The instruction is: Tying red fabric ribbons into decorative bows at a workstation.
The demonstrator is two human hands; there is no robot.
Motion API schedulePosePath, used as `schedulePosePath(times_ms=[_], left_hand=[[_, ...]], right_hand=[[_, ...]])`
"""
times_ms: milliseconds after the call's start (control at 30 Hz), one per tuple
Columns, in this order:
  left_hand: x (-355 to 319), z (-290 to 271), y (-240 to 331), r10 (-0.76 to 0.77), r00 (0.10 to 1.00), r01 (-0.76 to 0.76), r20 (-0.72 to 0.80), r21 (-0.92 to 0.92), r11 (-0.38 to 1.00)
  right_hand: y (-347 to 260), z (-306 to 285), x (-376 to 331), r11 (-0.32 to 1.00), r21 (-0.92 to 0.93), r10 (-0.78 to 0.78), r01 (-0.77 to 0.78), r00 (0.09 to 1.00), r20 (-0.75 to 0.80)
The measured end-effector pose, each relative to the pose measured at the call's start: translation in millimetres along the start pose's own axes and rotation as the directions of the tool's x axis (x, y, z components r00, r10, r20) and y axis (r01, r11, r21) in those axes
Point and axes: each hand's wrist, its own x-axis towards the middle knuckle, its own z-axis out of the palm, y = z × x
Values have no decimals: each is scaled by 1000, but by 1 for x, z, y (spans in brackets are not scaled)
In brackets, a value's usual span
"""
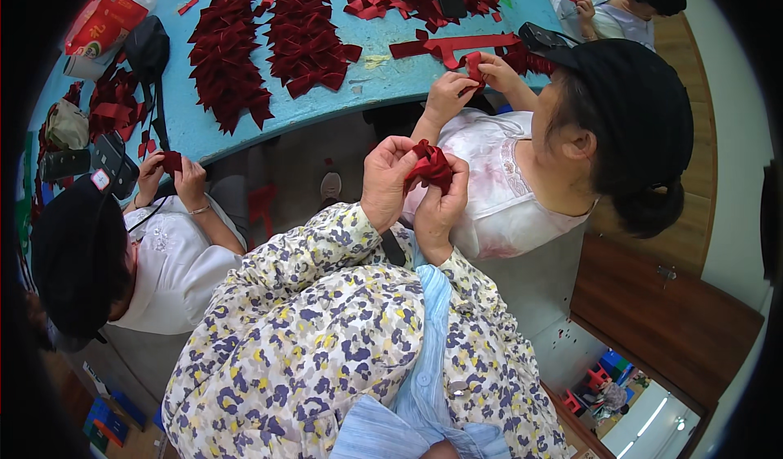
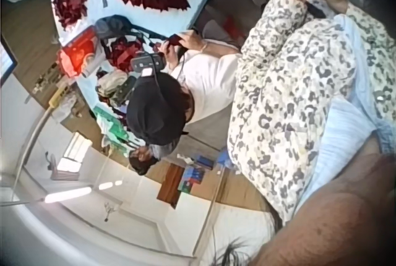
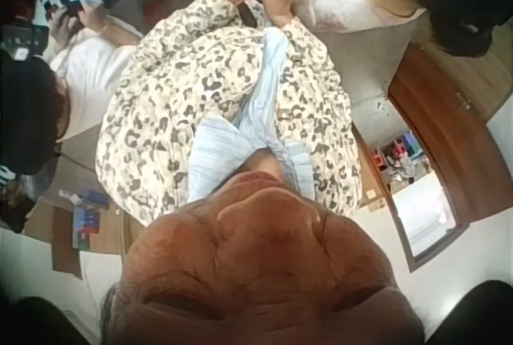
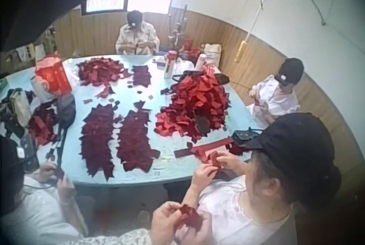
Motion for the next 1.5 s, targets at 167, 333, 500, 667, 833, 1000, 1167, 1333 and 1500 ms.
schedulePosePath(times_ms=[167,333,500,667,833,1000,1167,1333,1500], left_hand=[[11,3,2,64,997,-57,-43,146,988],[10,0,16,-16,999,21,-35,135,991],[-11,11,55,-47,998,53,-45,158,986],[-38,18,95,-85,995,83,60,33,996],[-58,40,124,-57,996,54,61,51,997],[-83,65,143,-33,998,32,53,21,999],[-101,78,154,-38,997,38,70,-1,999],[-91,76,150,85,986,-98,146,80,992],[-84,68,150,218,962,-272,165,495,825]], right_hand=[[4,-1,11,995,-52,-84,83,996,-23],[1,2,17,995,-25,-98,98,995,-15],[-49,18,5,993,-47,-112,110,993,-30],[-95,33,-11,997,-15,-70,70,997,-24],[-131,37,-11,987,-79,-140,139,990,0],[-177,34,-16,988,-85,-134,132,991,-13],[-200,28,-22,988,-73,-135,134,991,-14],[-202,29,-18,988,-56,-145,144,989,-12],[-194,31,-15,973,-97,-210,209,978,4]])
